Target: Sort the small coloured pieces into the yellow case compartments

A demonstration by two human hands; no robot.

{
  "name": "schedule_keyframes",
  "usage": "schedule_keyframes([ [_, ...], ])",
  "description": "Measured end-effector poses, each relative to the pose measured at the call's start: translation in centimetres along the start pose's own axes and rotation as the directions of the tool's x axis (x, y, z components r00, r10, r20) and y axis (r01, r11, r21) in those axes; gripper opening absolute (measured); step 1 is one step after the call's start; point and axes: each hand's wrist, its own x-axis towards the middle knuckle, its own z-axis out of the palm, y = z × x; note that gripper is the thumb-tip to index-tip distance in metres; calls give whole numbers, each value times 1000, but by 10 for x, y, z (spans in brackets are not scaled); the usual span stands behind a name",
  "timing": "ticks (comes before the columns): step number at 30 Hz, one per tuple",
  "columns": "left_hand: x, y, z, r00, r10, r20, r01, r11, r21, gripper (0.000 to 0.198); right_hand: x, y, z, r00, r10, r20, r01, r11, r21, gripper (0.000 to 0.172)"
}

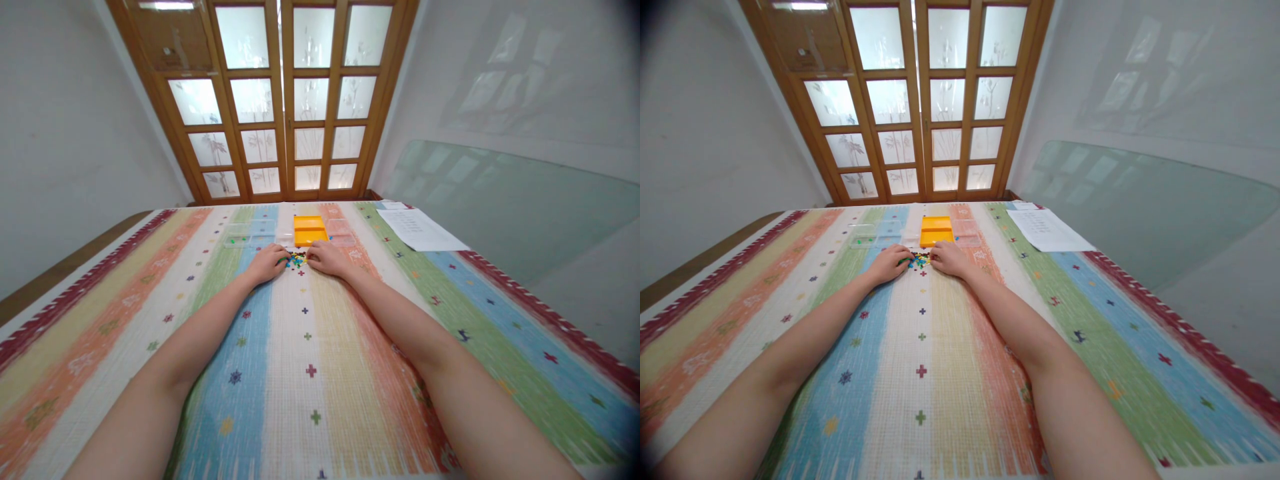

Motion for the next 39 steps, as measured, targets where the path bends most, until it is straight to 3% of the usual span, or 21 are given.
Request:
schedule_keyframes([
  [5, -2, -8, 1, 995, -88, -57, 89, 996, 19, 25, 1, 0, 2, 997, 58, -44, -55, 996, 64, 16],
  [9, -3, -13, 0, 992, -117, -47, 117, 993, 7, 17, 6, -2, 8, 980, 157, -123, -128, 969, 213, 14],
  [15, -3, -18, 5, 989, -143, -49, 142, 990, -28, 13, 21, -1, 16, 968, 166, -189, -94, 935, 342, 16],
  [28, -2, -21, 7, 979, -178, -101, 173, 983, -55, 16, 65, 3, 30, 980, 79, -181, -61, 993, 104, 34],
  [39, -2, -25, 6, 931, -322, -173, 299, 943, -146, 25, 41, 11, 29, 986, 44, -158, -29, 995, 97, 25],
])
